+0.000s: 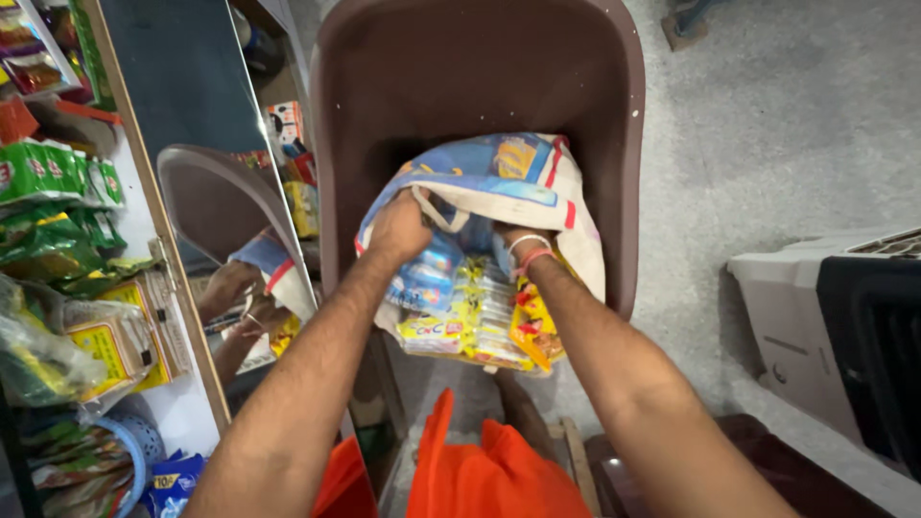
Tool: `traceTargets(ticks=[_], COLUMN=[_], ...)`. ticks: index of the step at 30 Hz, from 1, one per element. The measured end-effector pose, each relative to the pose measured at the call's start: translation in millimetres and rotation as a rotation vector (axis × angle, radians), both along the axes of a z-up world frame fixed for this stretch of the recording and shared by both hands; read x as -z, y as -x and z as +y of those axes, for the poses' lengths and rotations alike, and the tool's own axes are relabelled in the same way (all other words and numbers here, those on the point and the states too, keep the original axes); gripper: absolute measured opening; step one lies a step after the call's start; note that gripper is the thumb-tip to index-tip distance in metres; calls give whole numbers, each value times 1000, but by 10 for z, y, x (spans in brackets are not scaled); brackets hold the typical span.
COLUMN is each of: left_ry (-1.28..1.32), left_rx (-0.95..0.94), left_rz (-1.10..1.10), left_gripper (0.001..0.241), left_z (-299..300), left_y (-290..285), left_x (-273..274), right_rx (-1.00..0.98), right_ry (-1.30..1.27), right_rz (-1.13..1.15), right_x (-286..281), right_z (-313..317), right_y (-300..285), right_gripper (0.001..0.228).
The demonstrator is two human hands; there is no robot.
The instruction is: The person organizes snack items on a glass display counter. They move boxes of biscuits and candies, transfer items between containers, and use a pair of scissors to open a plastic package. The person also places items into a tote bag and a red bucket.
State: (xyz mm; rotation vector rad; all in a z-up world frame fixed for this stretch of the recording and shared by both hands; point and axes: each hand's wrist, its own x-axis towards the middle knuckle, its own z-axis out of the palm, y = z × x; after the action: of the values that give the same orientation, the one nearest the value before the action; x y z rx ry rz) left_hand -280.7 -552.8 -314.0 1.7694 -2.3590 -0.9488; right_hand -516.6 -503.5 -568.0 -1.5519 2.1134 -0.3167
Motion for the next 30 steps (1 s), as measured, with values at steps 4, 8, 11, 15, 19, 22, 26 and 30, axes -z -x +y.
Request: traceTargets(ticks=[4,8,11,15,19,22,26,30], left_ry=[26,131,8,-20,169,104,-85,-100], left_rx=[66,25,-98,-69,12,10,35,184], left_rz=[18,276,350,351,483,514,411,618], left_gripper=[43,51,53,59,58,60,47,58], left_z=[27,7,-16,-1,83,108,230,520], left_y=[-66,-210,-278,-332,-330,-356,-420,-506], left_x=[34,24,-30,-171,-295,-474,-915,-1678], right_rx=[-16,133,303,421,484,370,310,-25], right_ry=[158,62,32,364,478,599,499,427], right_rz=[71,-41,-119,-259,-348,-353,-357,-274], right_x=[36,-441,-1062,-1998,-2812,-3370,-4139,-5044], right_z=[56,275,515,867,1281,1470,1627,1783], right_y=[-159,-267,-361,-560,-566,-406,-301,-368], right_gripper=[66,59,68,60,57,55,54,55])
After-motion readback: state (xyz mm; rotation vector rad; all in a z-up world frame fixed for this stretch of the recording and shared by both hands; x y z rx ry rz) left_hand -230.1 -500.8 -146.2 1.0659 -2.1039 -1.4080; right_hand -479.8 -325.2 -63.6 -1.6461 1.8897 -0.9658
